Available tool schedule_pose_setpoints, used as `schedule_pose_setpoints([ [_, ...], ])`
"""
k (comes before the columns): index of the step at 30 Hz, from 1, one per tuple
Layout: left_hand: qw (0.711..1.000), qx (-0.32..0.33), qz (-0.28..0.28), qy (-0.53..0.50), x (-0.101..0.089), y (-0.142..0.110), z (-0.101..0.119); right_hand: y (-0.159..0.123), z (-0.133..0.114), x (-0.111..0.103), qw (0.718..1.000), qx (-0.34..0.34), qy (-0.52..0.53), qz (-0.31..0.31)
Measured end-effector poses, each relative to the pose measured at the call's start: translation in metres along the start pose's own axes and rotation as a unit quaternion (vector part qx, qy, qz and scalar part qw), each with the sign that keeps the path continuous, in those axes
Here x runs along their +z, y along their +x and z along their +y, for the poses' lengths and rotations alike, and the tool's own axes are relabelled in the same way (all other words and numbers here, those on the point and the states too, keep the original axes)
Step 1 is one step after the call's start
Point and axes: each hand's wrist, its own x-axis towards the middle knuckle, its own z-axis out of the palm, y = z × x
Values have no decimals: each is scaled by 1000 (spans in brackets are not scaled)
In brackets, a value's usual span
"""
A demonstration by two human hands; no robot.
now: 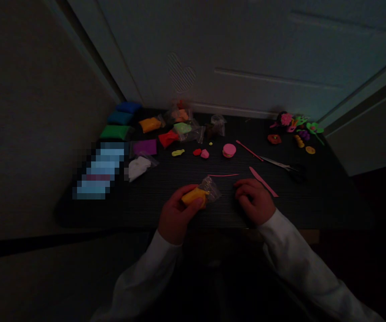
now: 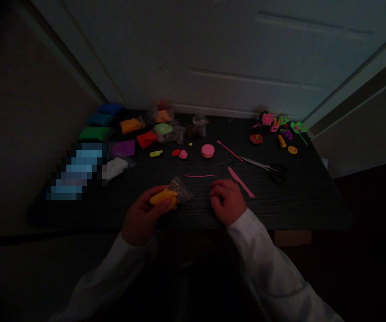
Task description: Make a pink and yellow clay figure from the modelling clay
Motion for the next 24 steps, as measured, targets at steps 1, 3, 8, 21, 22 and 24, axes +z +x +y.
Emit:
schedule_pose_setpoints([
  [1, 1000, 2, 1, -3, 0, 0, -1, 0, 0, 0, 1000, -2, 0, -3],
  [3, 1000, 1, -1, -11, 0, 0, -2, 1, 1, 1, 1000, -6, 0, -8],
  [8, 1000, -6, -11, -18, -1, 1, -1, 1, 6, 5, 1000, -11, -6, -11],
  [21, 986, 27, -107, 122, 11, -14, 7, 5, -37, -16, 980, 29, 190, -42],
  [22, 986, 31, -108, 126, 12, -15, 7, 5, -40, -16, 976, 41, 210, -45],
  [24, 986, 28, -106, 129, 12, -16, 7, 5, -44, -16, 970, 59, 234, -40],
])
